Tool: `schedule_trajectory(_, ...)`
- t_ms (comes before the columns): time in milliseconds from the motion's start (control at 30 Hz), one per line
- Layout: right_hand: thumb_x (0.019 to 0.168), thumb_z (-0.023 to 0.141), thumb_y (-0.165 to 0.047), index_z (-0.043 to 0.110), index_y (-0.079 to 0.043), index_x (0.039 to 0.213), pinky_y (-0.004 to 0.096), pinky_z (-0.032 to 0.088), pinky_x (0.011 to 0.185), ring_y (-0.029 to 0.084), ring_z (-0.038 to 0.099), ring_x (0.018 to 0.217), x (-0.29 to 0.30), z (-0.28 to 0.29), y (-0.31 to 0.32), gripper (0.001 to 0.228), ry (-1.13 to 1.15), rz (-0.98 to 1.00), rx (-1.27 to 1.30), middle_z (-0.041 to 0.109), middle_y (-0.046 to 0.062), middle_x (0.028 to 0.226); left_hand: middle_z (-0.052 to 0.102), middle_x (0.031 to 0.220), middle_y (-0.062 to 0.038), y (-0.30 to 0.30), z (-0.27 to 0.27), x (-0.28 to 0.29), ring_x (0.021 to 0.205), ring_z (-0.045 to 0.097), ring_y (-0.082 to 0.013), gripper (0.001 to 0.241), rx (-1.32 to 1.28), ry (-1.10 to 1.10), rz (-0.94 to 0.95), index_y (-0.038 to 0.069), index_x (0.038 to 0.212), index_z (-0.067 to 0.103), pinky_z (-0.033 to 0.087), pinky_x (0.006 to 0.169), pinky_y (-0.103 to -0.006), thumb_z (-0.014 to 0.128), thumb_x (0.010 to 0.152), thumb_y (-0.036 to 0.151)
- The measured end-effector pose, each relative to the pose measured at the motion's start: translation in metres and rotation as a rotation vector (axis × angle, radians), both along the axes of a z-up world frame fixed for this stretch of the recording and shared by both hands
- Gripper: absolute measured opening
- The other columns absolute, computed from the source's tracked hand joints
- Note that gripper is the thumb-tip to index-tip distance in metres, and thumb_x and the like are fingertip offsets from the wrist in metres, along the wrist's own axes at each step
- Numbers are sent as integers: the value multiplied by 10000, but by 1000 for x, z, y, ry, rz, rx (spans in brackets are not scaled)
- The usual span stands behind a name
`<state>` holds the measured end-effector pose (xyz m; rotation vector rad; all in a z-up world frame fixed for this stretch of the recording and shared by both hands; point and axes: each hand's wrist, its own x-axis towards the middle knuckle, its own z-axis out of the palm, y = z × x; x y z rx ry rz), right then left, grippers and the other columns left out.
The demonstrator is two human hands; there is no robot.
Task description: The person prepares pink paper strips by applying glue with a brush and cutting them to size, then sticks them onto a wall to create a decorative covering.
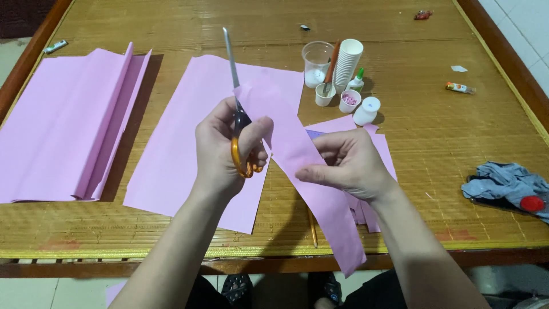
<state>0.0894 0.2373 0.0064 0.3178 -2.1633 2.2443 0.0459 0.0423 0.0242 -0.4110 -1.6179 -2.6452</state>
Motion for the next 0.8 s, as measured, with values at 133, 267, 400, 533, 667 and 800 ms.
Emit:
schedule_trajectory(133,737,877,15,793,33,975,265,601,648,101,669,742,-4,-6,0,253,-4,-19,4,785,136,751,596,666,-103,-7,-10,-7,443,626,-155,296,14,63,10,-26,1026,613,576,408,-261,807,819,59)
schedule_trajectory(267,769,868,-1,806,10,944,260,591,692,106,639,799,-8,-22,10,186,9,-36,39,787,138,778,601,692,-115,-8,-11,-7,436,629,-169,319,48,117,-6,-30,1046,600,581,410,-283,813,816,29)
schedule_trajectory(400,761,881,-17,800,13,867,198,562,581,96,625,692,-5,-8,5,137,5,-36,86,744,131,661,586,673,-91,-11,-5,-8,439,628,-172,350,33,110,61,-20,1080,606,572,404,-278,827,818,50)
schedule_trajectory(533,741,887,-9,797,27,859,207,566,567,98,629,646,-6,-6,7,153,-39,-40,86,737,141,638,593,676,-94,-12,-6,-8,457,638,-171,342,7,88,81,-22,1096,602,577,411,-277,808,830,41)
schedule_trajectory(667,714,902,-7,786,49,859,226,580,555,105,654,621,-8,-13,11,194,-101,-38,65,733,136,631,593,672,-85,-11,-5,-8,460,640,-175,344,-8,71,108,-15,1102,601,585,421,-281,806,831,38)
schedule_trajectory(800,706,906,-1,776,67,839,240,594,534,115,673,578,-12,-28,19,197,-141,-27,58,714,132,606,592,679,-89,-14,-5,-12,470,634,-167,324,-32,40,128,-6,1101,611,587,425,-294,794,837,37)
